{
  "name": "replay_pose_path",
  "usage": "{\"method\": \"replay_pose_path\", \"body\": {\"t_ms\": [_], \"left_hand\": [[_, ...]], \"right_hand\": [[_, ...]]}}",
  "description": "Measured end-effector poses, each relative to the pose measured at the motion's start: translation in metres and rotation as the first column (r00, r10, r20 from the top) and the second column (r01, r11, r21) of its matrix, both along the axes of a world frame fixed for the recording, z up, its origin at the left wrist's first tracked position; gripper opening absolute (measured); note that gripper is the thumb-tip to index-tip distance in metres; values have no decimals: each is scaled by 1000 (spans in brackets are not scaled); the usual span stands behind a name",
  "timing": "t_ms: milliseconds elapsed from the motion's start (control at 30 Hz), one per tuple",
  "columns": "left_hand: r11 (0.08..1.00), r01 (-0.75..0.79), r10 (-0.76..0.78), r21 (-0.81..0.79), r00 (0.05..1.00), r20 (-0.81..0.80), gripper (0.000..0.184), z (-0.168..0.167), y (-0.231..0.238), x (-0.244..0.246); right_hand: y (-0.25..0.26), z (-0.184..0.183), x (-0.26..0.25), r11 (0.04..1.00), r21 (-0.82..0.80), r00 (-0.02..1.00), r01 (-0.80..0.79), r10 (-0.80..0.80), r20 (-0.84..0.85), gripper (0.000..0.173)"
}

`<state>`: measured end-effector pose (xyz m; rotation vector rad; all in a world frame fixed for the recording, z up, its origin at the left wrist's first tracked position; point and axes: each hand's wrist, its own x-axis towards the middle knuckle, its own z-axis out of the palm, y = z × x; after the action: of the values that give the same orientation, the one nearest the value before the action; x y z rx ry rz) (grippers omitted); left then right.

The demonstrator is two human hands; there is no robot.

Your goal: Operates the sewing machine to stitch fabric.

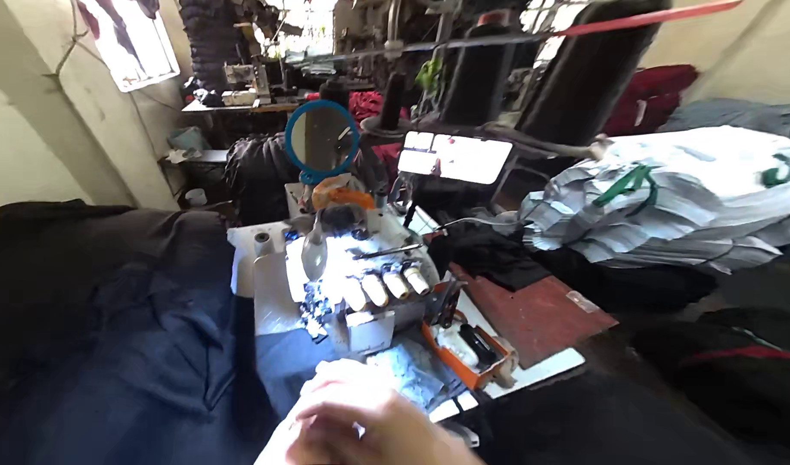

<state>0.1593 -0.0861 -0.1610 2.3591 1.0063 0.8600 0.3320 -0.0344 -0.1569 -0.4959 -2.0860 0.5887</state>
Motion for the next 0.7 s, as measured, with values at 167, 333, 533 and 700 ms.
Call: {"method": "replay_pose_path", "body": {"t_ms": [167,333,533,700], "left_hand": [[952,-86,218,-293,864,454,14,-2,18,-6],[944,-131,287,-302,778,559,9,-1,23,0],[983,-144,183,-114,821,541,8,-4,12,-9],[909,-339,265,242,919,292,15,16,-5,-22]], "right_hand": [[4,-7,38,938,-301,935,174,-254,-249,17],[-14,-35,25,919,-387,971,75,-156,-183,74],[-32,-22,-1,730,-674,932,-118,-153,-329,42],[-51,-14,-4,650,-717,928,-253,-46,-369,9]]}}
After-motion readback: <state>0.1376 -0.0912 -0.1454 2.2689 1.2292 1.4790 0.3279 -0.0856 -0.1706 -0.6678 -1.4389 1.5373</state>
